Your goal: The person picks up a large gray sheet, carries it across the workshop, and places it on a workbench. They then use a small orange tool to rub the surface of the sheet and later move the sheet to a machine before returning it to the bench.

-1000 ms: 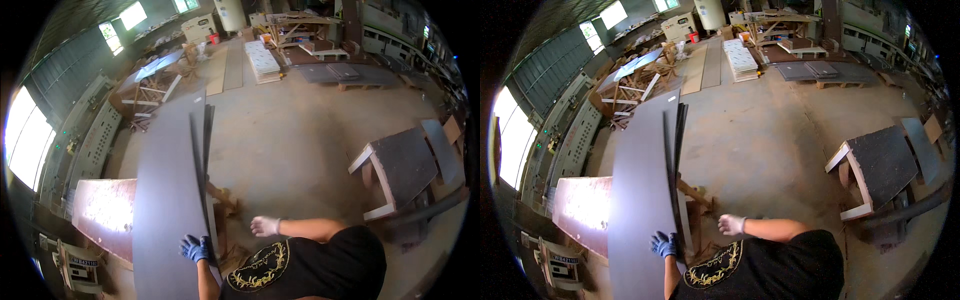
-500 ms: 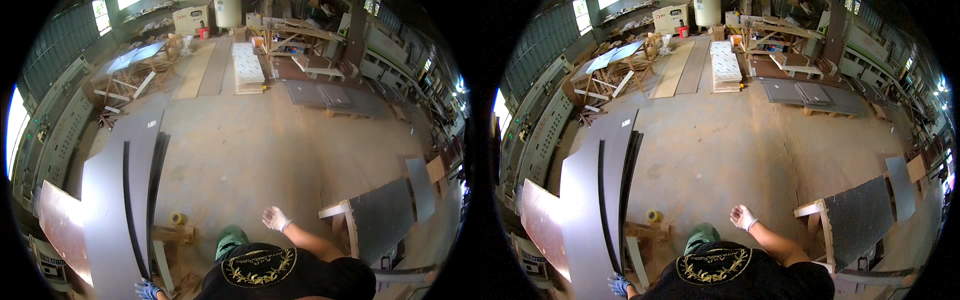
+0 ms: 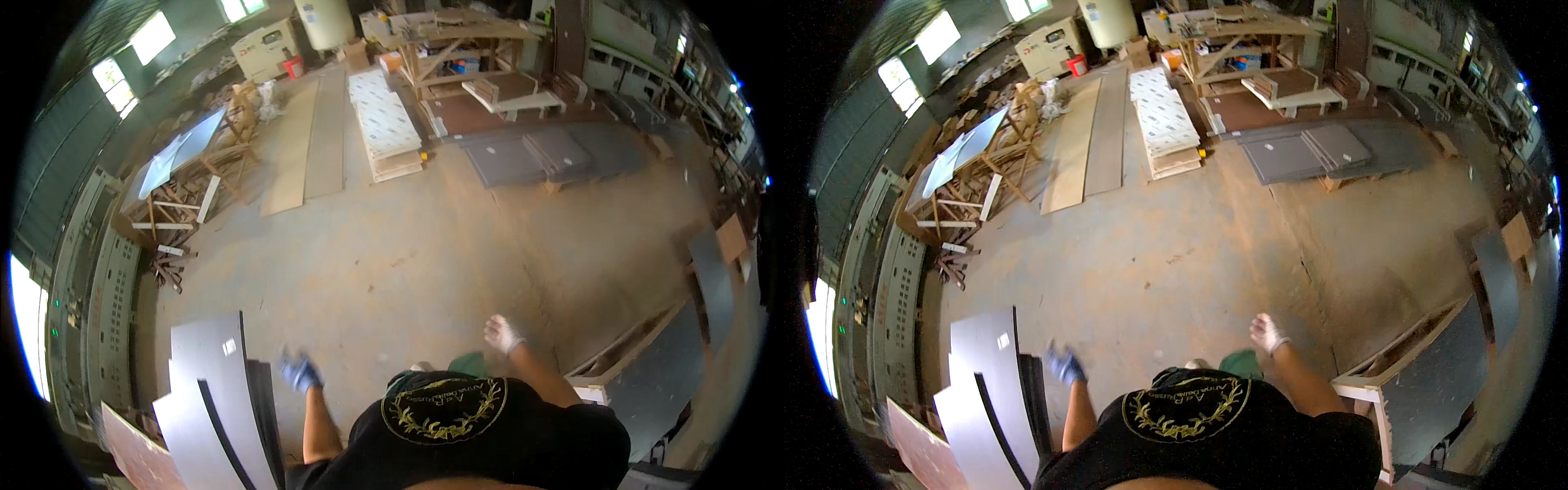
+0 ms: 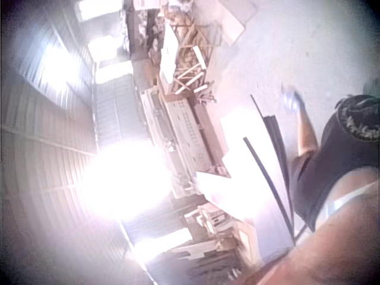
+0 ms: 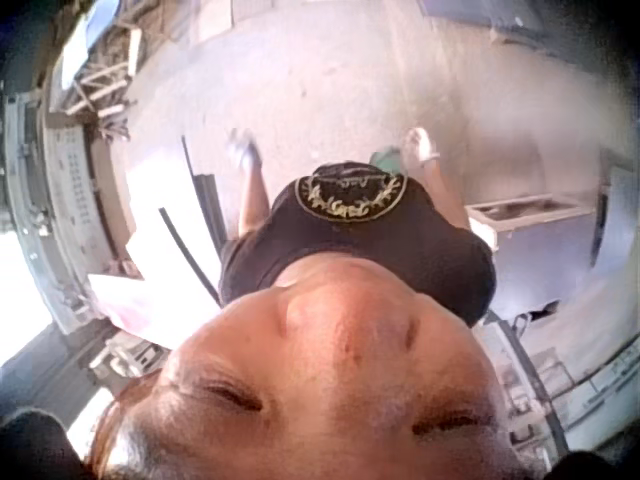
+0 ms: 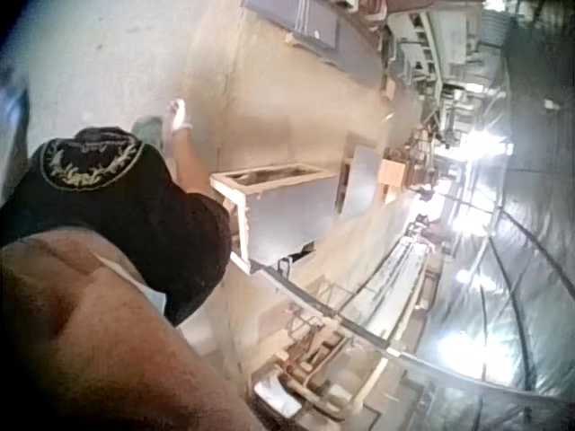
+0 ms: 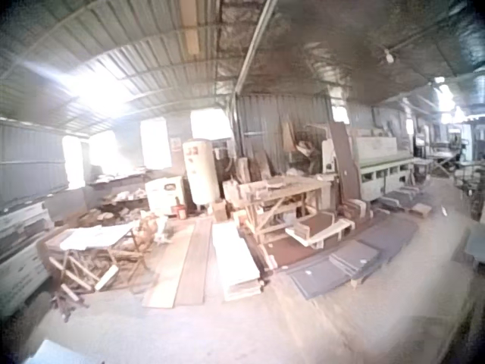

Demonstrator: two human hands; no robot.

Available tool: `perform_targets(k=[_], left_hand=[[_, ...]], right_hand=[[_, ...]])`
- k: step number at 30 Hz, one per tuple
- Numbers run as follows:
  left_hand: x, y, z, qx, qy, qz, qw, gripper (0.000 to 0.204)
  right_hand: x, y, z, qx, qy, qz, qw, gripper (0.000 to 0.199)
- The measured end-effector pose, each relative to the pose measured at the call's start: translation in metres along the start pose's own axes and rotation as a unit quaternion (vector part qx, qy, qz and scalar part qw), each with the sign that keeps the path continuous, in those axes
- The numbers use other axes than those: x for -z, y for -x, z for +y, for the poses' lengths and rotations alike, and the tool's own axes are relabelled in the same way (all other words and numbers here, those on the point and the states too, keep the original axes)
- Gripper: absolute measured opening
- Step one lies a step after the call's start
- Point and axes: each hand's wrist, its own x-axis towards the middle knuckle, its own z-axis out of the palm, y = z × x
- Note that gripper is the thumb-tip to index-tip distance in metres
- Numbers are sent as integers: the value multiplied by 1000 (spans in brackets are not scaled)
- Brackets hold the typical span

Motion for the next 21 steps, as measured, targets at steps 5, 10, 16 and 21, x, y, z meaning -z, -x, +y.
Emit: perform_targets(k=[5, 10, 16, 21], left_hand=[[-213, -96, 239, -237, 103, -265, 929, 34], [-376, -131, 356, -226, 48, -390, 891, 36], [-484, -146, 265, -11, -26, -516, 856, 43], [-534, -195, 269, 167, 8, -507, 846, 42]], right_hand=[[49, -80, -88, 36, -37, 94, 994, 22], [33, -179, -219, 28, -85, 290, 953, 23], [-132, -297, -416, 106, 25, 67, 992, 20], [-265, -463, -561, 148, 130, 23, 980, 27]])
